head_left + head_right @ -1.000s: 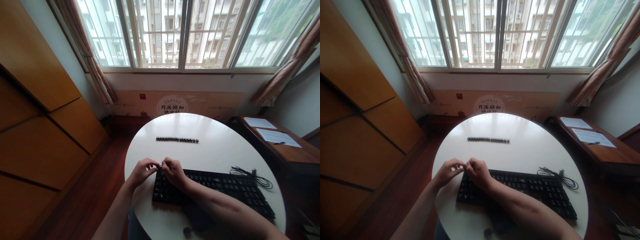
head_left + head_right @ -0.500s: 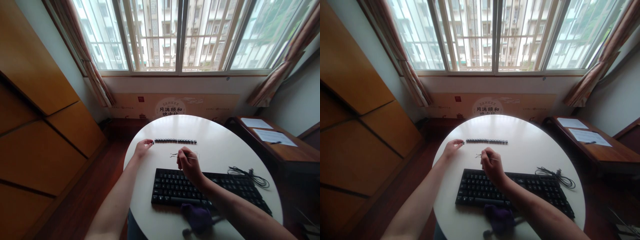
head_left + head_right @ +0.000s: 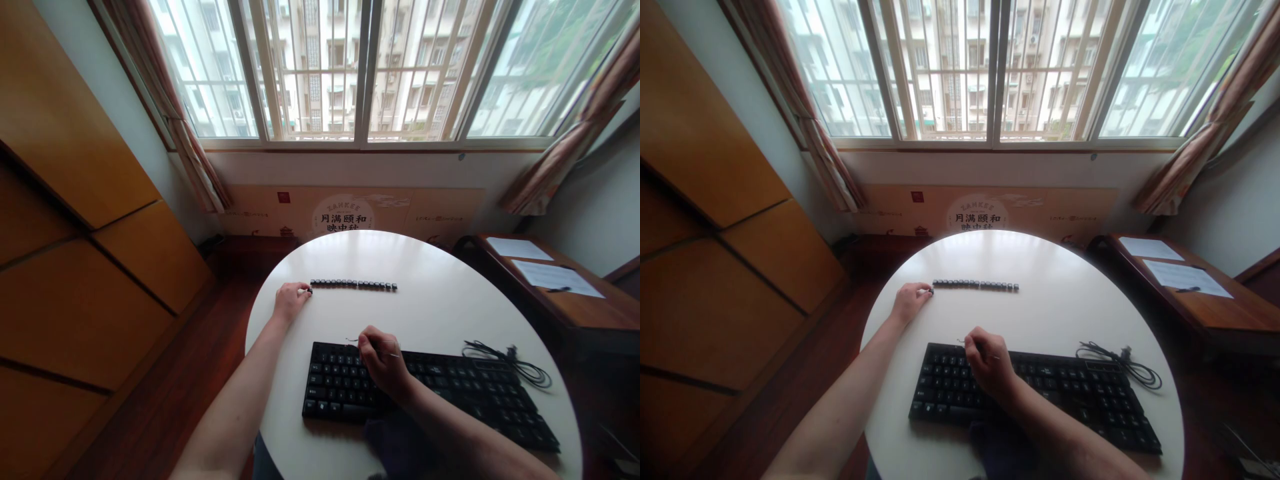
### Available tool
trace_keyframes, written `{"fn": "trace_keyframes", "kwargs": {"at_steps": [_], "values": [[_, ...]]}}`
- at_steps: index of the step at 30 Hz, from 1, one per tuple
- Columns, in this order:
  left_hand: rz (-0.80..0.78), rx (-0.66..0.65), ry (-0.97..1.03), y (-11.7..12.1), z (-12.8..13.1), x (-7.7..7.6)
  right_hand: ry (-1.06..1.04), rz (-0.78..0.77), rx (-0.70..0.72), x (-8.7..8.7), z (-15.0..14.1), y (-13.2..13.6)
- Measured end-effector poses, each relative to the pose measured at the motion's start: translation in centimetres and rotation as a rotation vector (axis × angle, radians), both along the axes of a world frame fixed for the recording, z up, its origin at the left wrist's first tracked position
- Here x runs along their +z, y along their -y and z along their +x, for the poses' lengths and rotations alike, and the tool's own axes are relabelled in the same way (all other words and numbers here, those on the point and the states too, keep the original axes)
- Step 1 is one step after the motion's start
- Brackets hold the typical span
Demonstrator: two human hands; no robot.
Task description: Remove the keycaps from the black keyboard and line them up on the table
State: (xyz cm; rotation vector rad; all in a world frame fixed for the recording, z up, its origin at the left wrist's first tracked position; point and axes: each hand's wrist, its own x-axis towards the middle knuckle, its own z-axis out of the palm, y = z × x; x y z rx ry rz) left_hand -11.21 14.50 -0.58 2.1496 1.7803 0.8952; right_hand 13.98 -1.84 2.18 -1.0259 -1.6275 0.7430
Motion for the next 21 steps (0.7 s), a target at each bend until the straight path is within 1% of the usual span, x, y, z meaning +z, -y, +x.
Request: {"fn": "trace_keyframes", "kwargs": {"at_steps": [7, 14, 21], "values": [[-0.019, -0.005, -0.053, -0.21, 0.03, 0.13, 0.052, 0.075, 0.02, -0.1, 0.01, 0.23], [-0.006, -0.012, -0.084, -0.36, 0.43, -0.03, 0.062, 0.08, 0.039, -0.41, -0.14, 0.3], [0.013, -0.045, -0.1, -0.52, 0.65, -0.19, 0.089, 0.081, 0.028, -0.33, -0.05, 0.24]]}}
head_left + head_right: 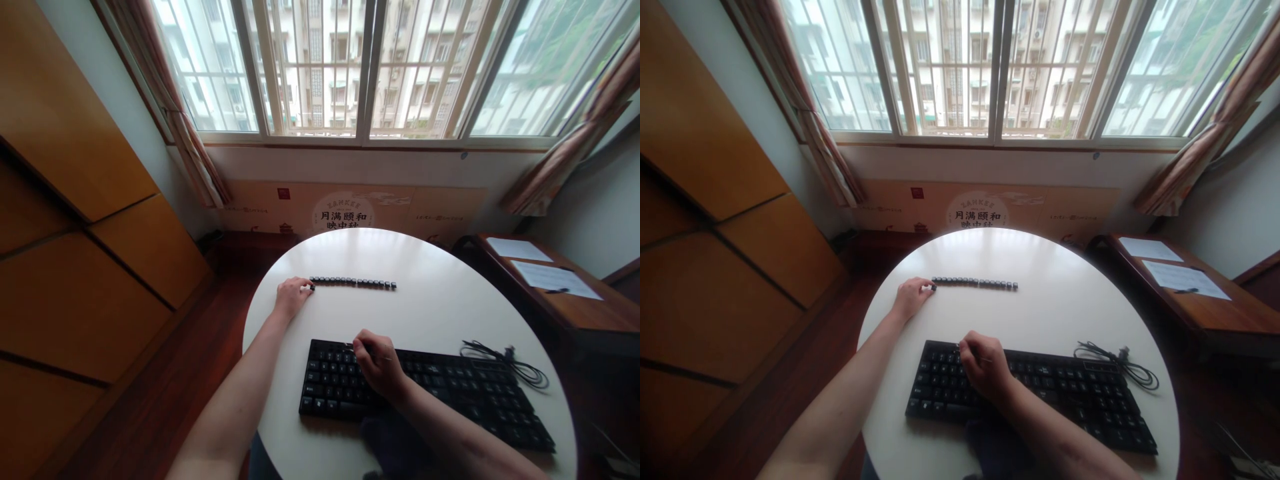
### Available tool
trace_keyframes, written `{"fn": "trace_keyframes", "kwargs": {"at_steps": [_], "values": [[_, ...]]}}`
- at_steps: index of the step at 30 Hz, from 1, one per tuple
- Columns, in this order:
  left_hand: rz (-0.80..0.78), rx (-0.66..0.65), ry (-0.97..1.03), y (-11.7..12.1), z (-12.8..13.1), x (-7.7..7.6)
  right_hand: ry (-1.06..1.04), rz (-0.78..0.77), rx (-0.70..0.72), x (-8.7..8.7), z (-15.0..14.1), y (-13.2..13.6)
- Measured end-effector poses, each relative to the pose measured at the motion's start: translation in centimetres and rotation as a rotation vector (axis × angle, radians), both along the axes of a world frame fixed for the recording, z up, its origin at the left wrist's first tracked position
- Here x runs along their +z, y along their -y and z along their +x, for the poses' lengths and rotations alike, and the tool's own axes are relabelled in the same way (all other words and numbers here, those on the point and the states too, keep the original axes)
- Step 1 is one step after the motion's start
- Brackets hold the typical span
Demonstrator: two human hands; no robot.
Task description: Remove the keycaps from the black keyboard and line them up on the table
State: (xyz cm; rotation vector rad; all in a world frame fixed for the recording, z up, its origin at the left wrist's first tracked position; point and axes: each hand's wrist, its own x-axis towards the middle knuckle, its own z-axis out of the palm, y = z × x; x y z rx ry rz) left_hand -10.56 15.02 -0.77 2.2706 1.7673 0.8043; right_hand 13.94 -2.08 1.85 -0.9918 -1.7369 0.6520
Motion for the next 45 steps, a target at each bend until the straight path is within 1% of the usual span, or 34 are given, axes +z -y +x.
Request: {"fn": "trace_keyframes", "kwargs": {"at_steps": [9, 17, 20, 23, 25, 27, 30, 34, 36, 39, 42, 45], "values": [[0.012, 0.049, 0.0, -0.5, -0.1, -0.2, 0.002, -0.009, 0.006, -0.1, 0.1, 0.0], [0.038, 0.041, -0.002, -0.5, 0.0, -0.4, 0.032, 0.003, 0.021, -0.3, 0.2, 0.0], [0.049, 0.038, 0.013, -0.4, 0.0, -0.5, 0.04, -0.011, 0.045, 0.1, 0.3, 0.1], [0.069, 0.027, 0.041, -0.4, 0.0, -0.6, 0.072, -0.072, 0.083, 1.2, -0.1, 0.3], [0.095, 0.017, 0.068, -0.2, 0.1, -0.6, 0.116, -0.151, 0.123, 1.9, -0.7, 0.3], [0.132, 0.007, 0.1, 0.0, 0.2, -0.6, 0.153, -0.25, 0.173, 2.3, -1.5, 0.2], [0.192, -0.008, 0.146, 0.6, 0.3, -0.4, 0.133, -0.379, 0.202, 1.9, -2.7, -0.2], [0.244, -0.013, 0.196, 1.5, 0.3, 0.0, -0.006, -0.482, 0.15, 0.7, -3.6, -1.0], [0.259, -0.002, 0.218, 1.8, 0.1, 0.0, -0.03, -0.509, 0.156, 0.4, -3.8, -1.2], [0.267, 0.005, 0.245, 2.0, 0.0, 0.1, -0.001, -0.525, 0.171, 0.4, -3.9, -1.3], [0.26, -0.002, 0.26, 2.1, 0.0, 0.2, 0.048, -0.515, 0.177, 0.6, -4.0, -1.5], [0.245, -0.013, 0.265, 2.2, 0.0, 0.3, 0.137, -0.475, 0.217, 0.7, -3.9, -1.5]]}}
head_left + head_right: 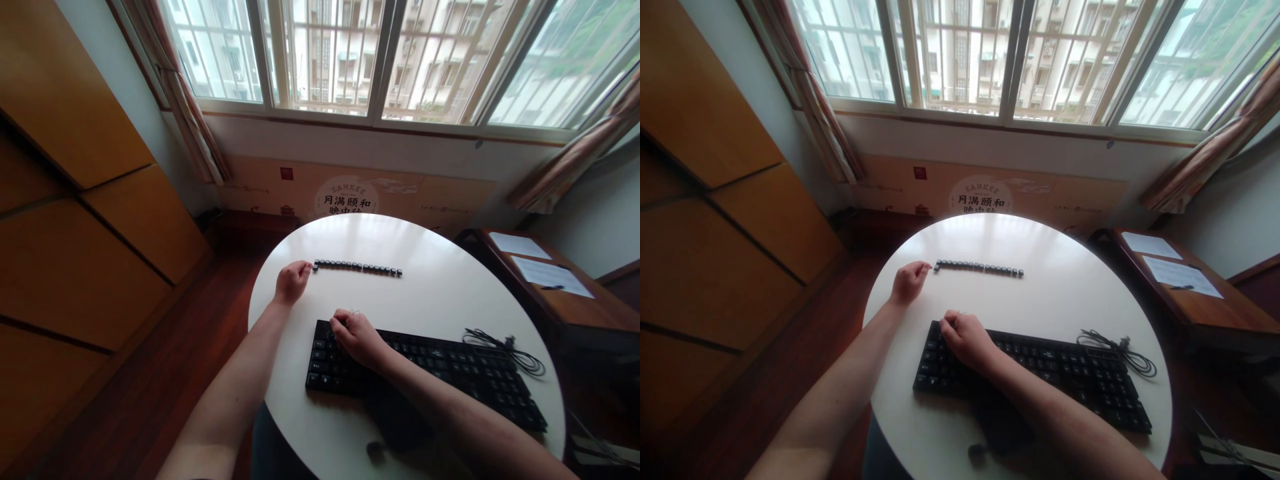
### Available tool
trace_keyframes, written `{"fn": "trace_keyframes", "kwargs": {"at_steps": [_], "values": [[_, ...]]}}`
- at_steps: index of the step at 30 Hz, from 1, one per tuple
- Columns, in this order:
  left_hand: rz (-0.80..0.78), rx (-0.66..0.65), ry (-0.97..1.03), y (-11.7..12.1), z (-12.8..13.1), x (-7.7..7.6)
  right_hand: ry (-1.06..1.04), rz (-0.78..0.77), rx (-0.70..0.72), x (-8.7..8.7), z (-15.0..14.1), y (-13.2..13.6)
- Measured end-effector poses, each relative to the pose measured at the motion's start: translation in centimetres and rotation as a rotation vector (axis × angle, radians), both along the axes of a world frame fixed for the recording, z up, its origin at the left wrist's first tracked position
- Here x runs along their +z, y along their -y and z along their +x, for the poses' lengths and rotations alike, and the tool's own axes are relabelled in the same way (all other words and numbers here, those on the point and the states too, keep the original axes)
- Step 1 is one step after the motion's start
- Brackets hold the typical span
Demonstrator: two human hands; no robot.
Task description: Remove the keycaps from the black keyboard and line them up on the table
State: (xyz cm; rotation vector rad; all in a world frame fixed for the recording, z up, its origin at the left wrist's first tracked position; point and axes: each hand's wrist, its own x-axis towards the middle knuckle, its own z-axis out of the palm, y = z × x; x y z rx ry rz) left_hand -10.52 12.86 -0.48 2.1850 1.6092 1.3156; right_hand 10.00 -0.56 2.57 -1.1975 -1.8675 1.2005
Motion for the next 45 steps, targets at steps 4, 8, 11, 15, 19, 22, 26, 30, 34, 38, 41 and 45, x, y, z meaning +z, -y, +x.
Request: {"fn": "trace_keyframes", "kwargs": {"at_steps": [4, 8, 11, 15, 19, 22, 26, 30, 34, 38, 41, 45], "values": [[-0.018, -0.013, 0.0, 0.2, 0.1, 0.1, 0.121, 0.228, 0.025, -0.1, -0.1, 0.6], [-0.046, -0.052, -0.002, 0.6, 0.5, 0.5, 0.067, 0.308, -0.02, -0.6, -0.1, 1.2], [-0.088, -0.143, -0.013, 1.4, 1.1, 1.4, -0.097, 0.163, -0.112, -1.1, 0.1, 1.2], [-0.388, -0.55, 0.011, 3.5, 2.1, 3.4, -0.415, 0.01, -0.291, -1.7, 0.2, 0.6], [-0.758, -0.857, 0.092, 5.5, 2.7, 5.7, -0.545, -0.012, -0.361, -1.6, 0.3, -0.2], [-0.807, -0.876, 0.135, 6.2, 2.9, 7.0, -0.519, 0.006, -0.384, -1.0, 0.6, -0.5], [-0.753, -0.818, 0.128, 6.5, 3.3, 7.9, -0.362, 0.129, -0.372, 0.6, 1.6, -0.3], [-0.582, -0.812, -0.039, 7.0, 4.2, 8.9, -0.151, 0.267, -0.336, 2.1, 2.6, 0.0], [-0.372, -0.803, -0.189, 7.0, 5.2, 9.7, -0.054, 0.338, -0.316, 2.8, 3.6, -0.1], [-0.326, -0.729, -0.16, 4.5, 4.3, 8.8, -0.091, 0.32, -0.422, 2.6, 5.4, -0.4], [-0.206, -0.496, -0.192, 1.4, 2.7, 6.6, -0.122, 0.294, -0.472, 1.9, 7.1, -0.1], [-0.082, -0.231, -0.293, -1.6, 1.5, 3.1, -0.101, 0.29, -0.453, 0.5, 8.2, 0.8]]}}
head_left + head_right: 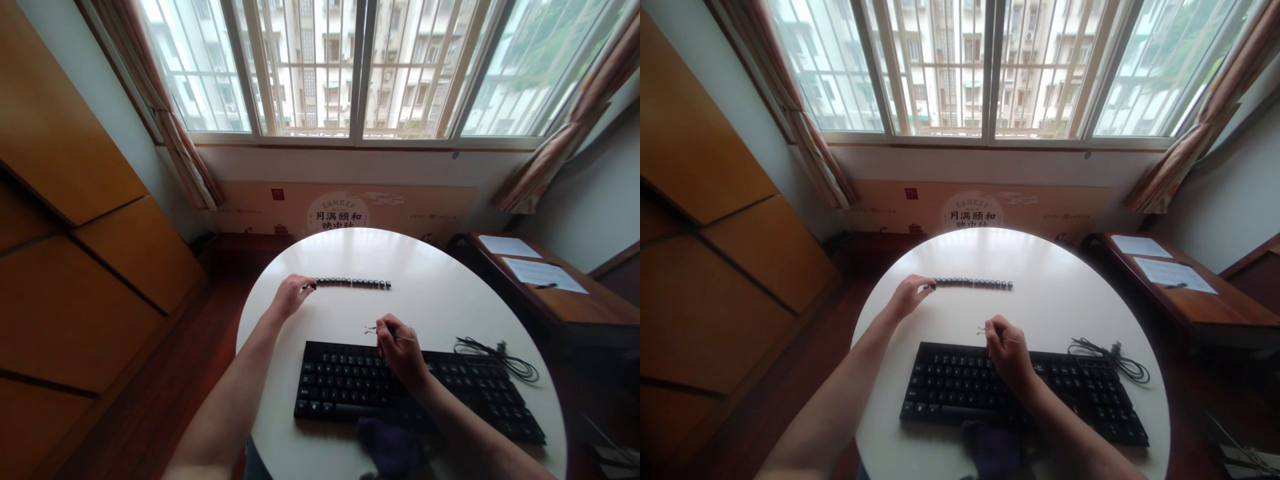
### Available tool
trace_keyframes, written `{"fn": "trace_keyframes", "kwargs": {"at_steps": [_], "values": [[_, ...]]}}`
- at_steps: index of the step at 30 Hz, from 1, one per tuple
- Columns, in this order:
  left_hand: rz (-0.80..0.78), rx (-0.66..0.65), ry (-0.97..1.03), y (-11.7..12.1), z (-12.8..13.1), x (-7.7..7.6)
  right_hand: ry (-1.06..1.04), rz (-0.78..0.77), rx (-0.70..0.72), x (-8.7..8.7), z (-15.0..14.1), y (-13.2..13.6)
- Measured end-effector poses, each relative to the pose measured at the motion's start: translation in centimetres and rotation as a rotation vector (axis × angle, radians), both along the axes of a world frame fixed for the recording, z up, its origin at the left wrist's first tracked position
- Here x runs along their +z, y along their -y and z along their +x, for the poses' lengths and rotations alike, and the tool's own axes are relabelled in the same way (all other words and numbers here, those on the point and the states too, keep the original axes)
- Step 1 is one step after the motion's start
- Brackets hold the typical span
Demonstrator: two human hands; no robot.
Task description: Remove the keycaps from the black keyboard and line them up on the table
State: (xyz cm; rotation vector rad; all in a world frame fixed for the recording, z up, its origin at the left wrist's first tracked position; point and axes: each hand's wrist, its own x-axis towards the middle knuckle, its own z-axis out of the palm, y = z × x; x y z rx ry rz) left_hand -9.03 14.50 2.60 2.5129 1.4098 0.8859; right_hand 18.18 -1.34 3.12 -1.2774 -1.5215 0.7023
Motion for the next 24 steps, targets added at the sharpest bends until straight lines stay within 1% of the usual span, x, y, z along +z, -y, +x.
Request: {"fn": "trace_keyframes", "kwargs": {"at_steps": [3, 5, 7, 10, 13, 20, 24], "values": [[0.02, 0.042, -0.037, -1.0, 0.1, -1.9, 0.012, 0.007, 0.016, -0.8, -0.2, 0.3], [0.027, 0.072, -0.062, -1.3, 0.1, -2.7, 0.025, 0.006, 0.028, -1.2, -0.4, 0.3], [0.033, 0.099, -0.1, -1.5, 0.1, -3.0, 0.043, -0.001, 0.048, -1.4, -0.5, 0.2], [0.049, 0.144, -0.166, -1.6, -0.2, -3.1, 0.062, 0.003, 0.066, -1.5, -0.3, 0.3], [0.062, 0.16, -0.19, -1.6, -0.4, -3.2, 0.086, 0.029, 0.065, -1.3, -0.2, 0.5], [0.089, 0.18, -0.174, -1.6, -0.3, -3.4, 0.121, 0.073, 0.089, -0.9, -0.2, 0.7], [0.086, 0.187, -0.124, -1.5, -0.4, -3.0, 0.134, 0.077, 0.093, -0.8, 0.0, 0.8]]}}
